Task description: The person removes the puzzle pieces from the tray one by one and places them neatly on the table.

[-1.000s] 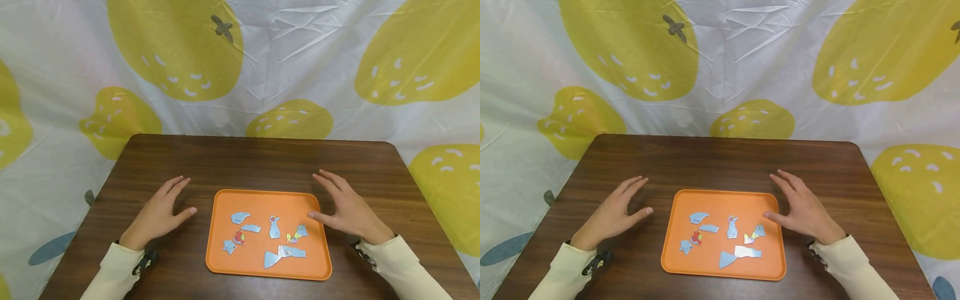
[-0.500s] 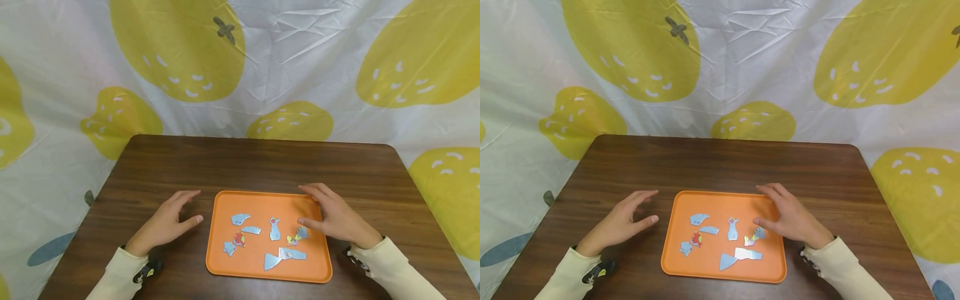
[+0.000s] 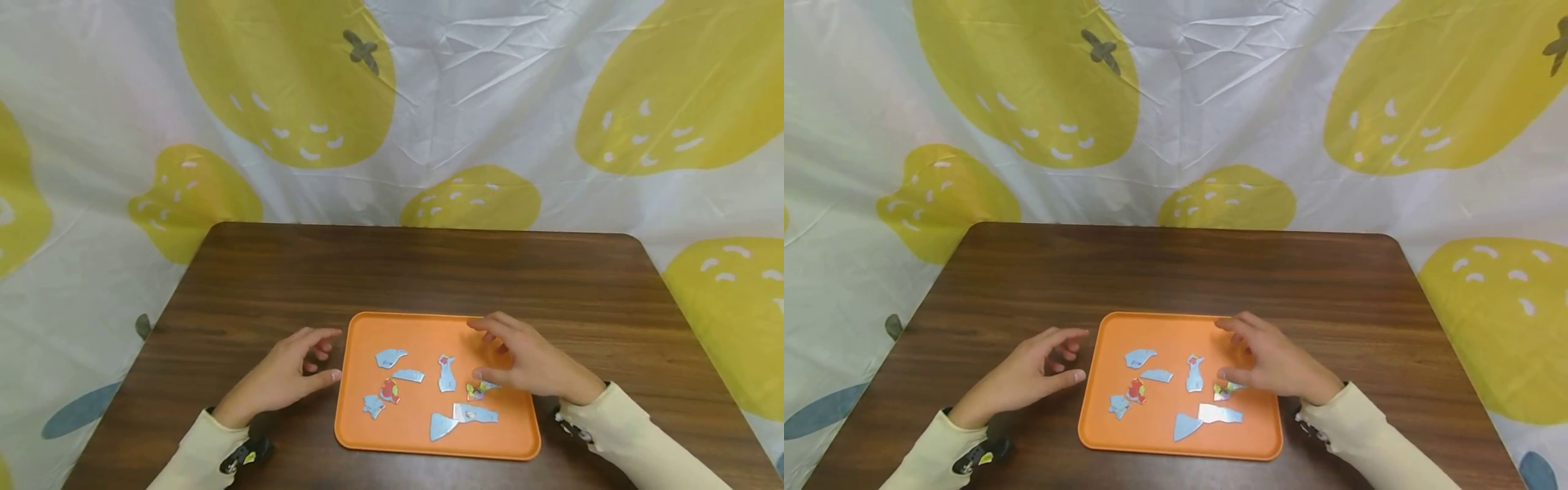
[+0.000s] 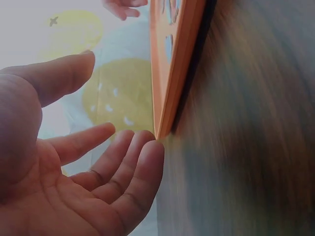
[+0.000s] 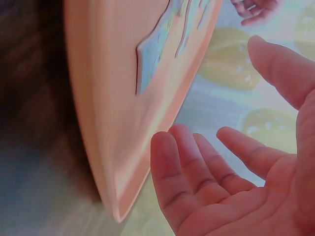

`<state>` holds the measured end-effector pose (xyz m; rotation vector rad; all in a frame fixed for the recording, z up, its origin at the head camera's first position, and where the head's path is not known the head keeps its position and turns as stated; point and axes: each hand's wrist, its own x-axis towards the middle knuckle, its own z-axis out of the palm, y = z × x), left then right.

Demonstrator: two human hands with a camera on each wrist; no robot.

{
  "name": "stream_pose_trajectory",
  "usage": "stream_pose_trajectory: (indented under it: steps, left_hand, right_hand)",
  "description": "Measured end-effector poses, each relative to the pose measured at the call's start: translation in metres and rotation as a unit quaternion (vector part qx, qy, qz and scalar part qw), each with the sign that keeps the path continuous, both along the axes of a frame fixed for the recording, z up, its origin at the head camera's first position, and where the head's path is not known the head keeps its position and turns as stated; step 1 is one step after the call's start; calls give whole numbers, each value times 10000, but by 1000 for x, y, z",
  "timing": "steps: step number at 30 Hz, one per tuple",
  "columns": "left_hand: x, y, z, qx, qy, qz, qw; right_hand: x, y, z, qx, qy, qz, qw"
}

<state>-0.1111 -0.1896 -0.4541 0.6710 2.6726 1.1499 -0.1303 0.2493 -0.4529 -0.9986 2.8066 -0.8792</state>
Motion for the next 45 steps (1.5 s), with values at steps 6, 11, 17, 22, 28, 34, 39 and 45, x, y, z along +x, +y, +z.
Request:
stream_pose_trajectory:
  steps: [6, 11, 17, 22, 28, 34, 39, 45]
  left_hand:
    - [1, 2, -8, 139, -322, -94, 9993]
    - [-1, 5, -14, 193, -769, -138, 9968]
    - [-3, 8, -14, 304, -1302, -135, 9909]
    - [-5, 11, -12, 439, -1552, -122, 9868]
    - [-5, 12, -15, 675, -1802, -134, 9812]
    - [-6, 11, -19, 800, -1989, -170, 9766]
    - [-6, 12, -19, 836, -2005, -171, 9760]
    - [-7, 10, -18, 839, -2081, -152, 9744]
  right_hand:
    - [1, -9, -3, -121, -317, 205, 9992]
    - [-1, -15, -6, -174, -718, 279, 9969]
    - [-2, -20, -4, -284, -1204, 215, 9921]
    - [-3, -24, -7, -525, -1342, 203, 9894]
    - [-4, -30, -16, -440, -1263, 185, 9908]
    - [-3, -34, -22, -319, -1466, 170, 9885]
    - [-4, -37, -23, -47, -1262, 79, 9920]
    - [-6, -40, -21, 38, -1180, 77, 9930]
